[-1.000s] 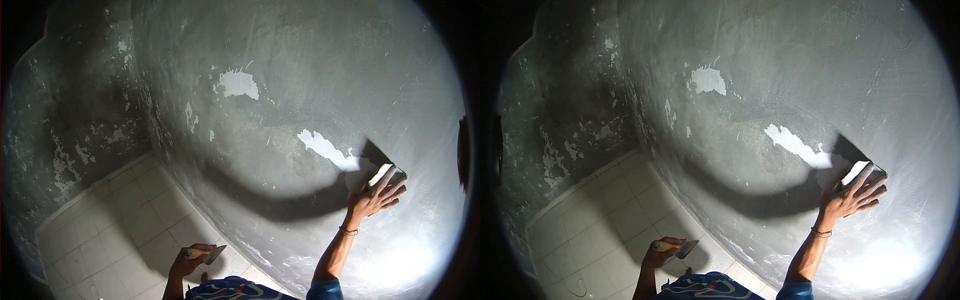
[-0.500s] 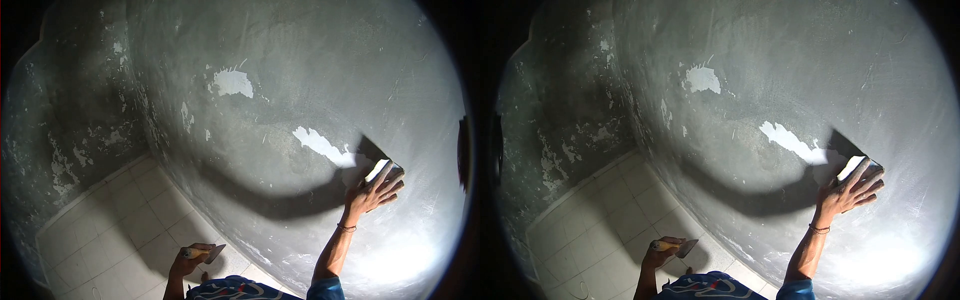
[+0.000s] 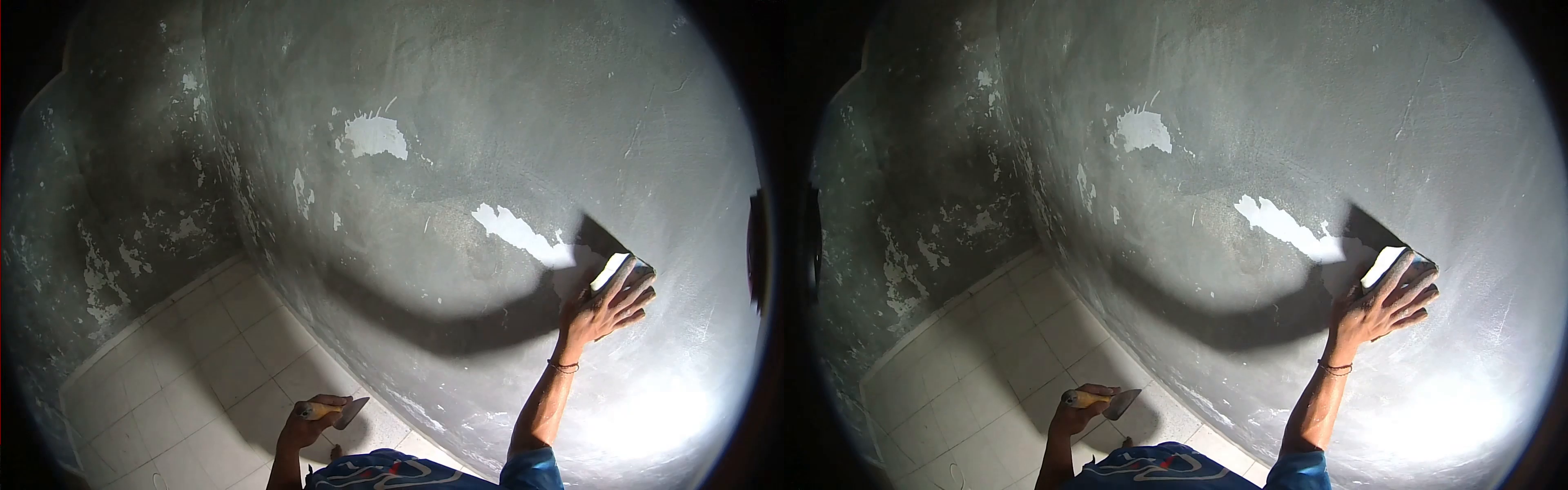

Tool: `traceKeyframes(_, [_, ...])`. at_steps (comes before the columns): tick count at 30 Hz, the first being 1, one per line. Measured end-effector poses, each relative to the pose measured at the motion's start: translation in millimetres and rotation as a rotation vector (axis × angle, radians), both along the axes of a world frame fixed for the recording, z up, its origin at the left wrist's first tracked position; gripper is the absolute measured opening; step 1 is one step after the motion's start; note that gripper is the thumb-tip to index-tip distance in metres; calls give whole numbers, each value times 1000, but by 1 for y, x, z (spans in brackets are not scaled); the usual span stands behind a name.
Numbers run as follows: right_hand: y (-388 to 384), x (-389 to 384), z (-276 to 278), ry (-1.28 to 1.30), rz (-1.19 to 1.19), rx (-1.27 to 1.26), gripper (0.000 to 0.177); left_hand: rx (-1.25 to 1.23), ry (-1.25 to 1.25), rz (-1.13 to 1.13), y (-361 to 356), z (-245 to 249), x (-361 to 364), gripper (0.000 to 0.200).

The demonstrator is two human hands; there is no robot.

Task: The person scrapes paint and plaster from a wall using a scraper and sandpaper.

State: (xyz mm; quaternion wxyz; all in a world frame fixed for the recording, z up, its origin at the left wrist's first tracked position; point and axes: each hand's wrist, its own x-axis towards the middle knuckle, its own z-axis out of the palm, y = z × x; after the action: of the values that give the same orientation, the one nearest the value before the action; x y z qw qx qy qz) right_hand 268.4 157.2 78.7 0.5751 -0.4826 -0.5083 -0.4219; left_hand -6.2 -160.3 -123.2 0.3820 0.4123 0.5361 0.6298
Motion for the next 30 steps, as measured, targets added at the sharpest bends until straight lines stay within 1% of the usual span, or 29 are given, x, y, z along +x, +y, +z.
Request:
traceKeyframes(2, [0,0,0,6,0,-12,60,29,6,1,2,4,-1,22])
traceKeyframes(4, [0,-1,0,4,3,-2,60,-1,-41,-6,0,7,-1,23])
traceKeyframes(6, [0,-1,1,2,0,14,60,-18,-15,-8,1,4,-4,23])
traceKeyframes(13, [-3,1,-3,-28,41,-6,66,-82,-5,-60,0,2,-1,21])
traceKeyframes(19, [-4,0,-7,-53,42,-35,66,-35,-57,-76,-3,2,-2,21])
traceKeyframes(23, [-5,-2,-5,-45,28,-20,65,-73,-22,-46,-6,6,-3,21])
traceKeyframes(25, [-4,-2,-6,-47,37,-24,65,27,13,-7,-4,6,-2,21])
traceKeyframes(26, [-4,0,-7,-51,44,-35,64,27,11,-12,-5,3,-2,21])
traceKeyframes(28, [-2,1,-9,-51,38,-35,64,-31,23,-5,-6,-1,-5,21])
traceKeyframes(30, [-3,1,-9,-48,36,-38,64,-33,5,-14,-4,1,-5,21])
